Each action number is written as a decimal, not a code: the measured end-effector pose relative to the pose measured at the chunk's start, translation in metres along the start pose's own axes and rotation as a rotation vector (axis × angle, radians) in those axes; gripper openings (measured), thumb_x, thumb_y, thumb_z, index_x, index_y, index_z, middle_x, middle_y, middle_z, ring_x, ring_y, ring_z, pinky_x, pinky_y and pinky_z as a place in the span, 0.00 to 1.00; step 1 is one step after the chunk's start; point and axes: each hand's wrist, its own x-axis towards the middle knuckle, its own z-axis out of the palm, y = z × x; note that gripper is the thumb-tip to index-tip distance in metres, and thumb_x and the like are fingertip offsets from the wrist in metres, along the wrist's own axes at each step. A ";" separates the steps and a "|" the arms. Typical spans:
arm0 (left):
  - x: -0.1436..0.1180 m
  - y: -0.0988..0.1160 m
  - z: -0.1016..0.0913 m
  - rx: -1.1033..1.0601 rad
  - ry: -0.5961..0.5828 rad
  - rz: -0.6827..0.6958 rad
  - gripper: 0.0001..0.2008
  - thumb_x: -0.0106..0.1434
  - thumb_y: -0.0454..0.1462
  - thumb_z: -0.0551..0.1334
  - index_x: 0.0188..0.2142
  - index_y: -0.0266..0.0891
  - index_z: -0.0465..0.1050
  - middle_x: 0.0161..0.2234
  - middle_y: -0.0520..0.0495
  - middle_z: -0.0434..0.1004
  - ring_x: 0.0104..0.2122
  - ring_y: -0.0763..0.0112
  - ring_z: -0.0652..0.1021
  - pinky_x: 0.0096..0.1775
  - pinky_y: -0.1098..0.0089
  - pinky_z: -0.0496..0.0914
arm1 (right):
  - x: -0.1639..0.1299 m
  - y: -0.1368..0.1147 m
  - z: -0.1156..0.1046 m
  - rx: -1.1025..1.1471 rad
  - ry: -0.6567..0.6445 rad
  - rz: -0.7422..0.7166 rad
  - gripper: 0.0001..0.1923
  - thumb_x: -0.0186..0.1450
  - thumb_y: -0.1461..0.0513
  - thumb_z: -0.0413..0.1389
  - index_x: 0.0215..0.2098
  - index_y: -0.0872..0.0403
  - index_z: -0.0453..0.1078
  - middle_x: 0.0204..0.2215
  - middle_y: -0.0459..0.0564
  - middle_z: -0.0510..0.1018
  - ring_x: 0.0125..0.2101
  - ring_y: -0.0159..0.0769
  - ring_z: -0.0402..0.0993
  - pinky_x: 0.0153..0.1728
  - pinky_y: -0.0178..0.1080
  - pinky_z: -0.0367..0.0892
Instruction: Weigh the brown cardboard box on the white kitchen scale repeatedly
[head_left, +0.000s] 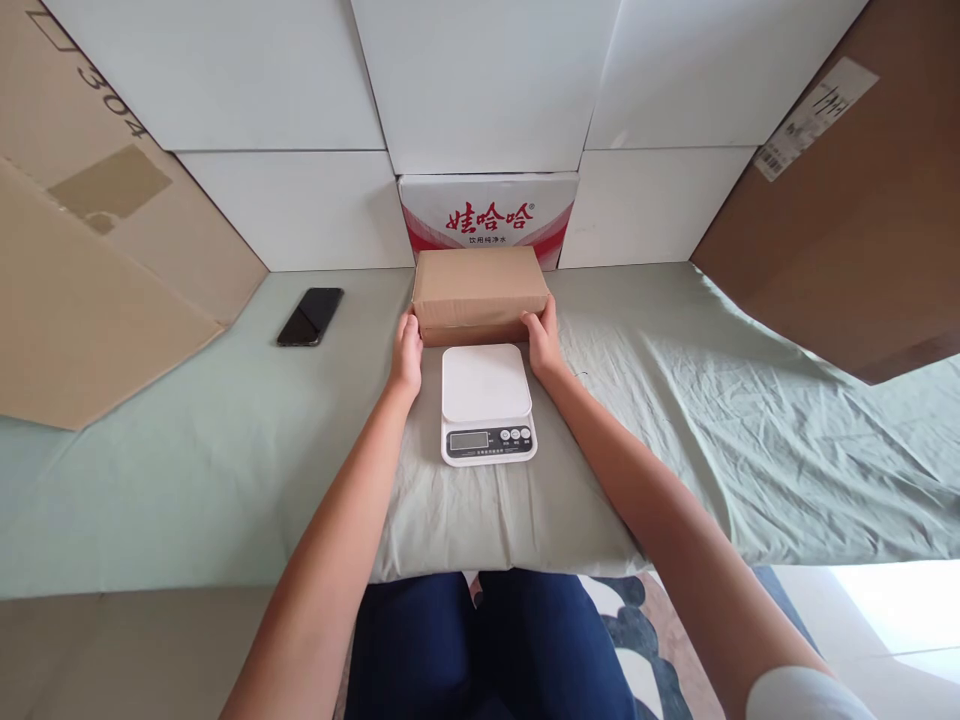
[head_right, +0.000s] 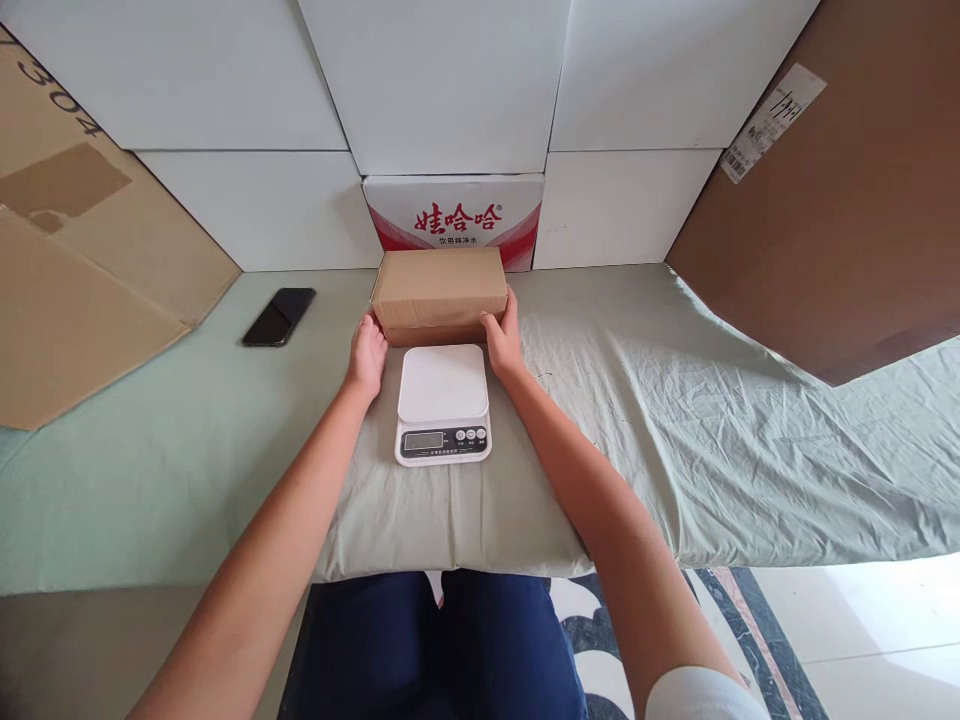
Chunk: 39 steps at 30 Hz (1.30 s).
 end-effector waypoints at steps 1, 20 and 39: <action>0.002 0.001 -0.005 0.031 0.058 0.005 0.33 0.66 0.60 0.57 0.63 0.45 0.68 0.72 0.43 0.63 0.73 0.59 0.59 0.71 0.58 0.55 | 0.002 0.002 -0.003 0.005 0.031 0.022 0.38 0.62 0.52 0.54 0.68 0.48 0.52 0.71 0.55 0.60 0.71 0.49 0.56 0.74 0.57 0.50; 0.013 0.027 -0.054 0.020 0.296 -0.100 0.36 0.73 0.55 0.40 0.72 0.41 0.55 0.77 0.42 0.43 0.76 0.65 0.47 0.73 0.60 0.48 | 0.035 0.033 -0.076 0.048 0.378 0.152 0.38 0.64 0.50 0.50 0.71 0.45 0.48 0.72 0.54 0.56 0.74 0.40 0.53 0.74 0.56 0.47; 0.003 0.016 -0.021 0.015 -0.028 -0.078 0.40 0.66 0.66 0.49 0.70 0.50 0.62 0.76 0.48 0.49 0.75 0.62 0.51 0.73 0.60 0.50 | 0.021 0.031 -0.037 0.102 -0.015 0.156 0.36 0.65 0.46 0.51 0.69 0.40 0.53 0.72 0.46 0.61 0.72 0.39 0.57 0.74 0.58 0.49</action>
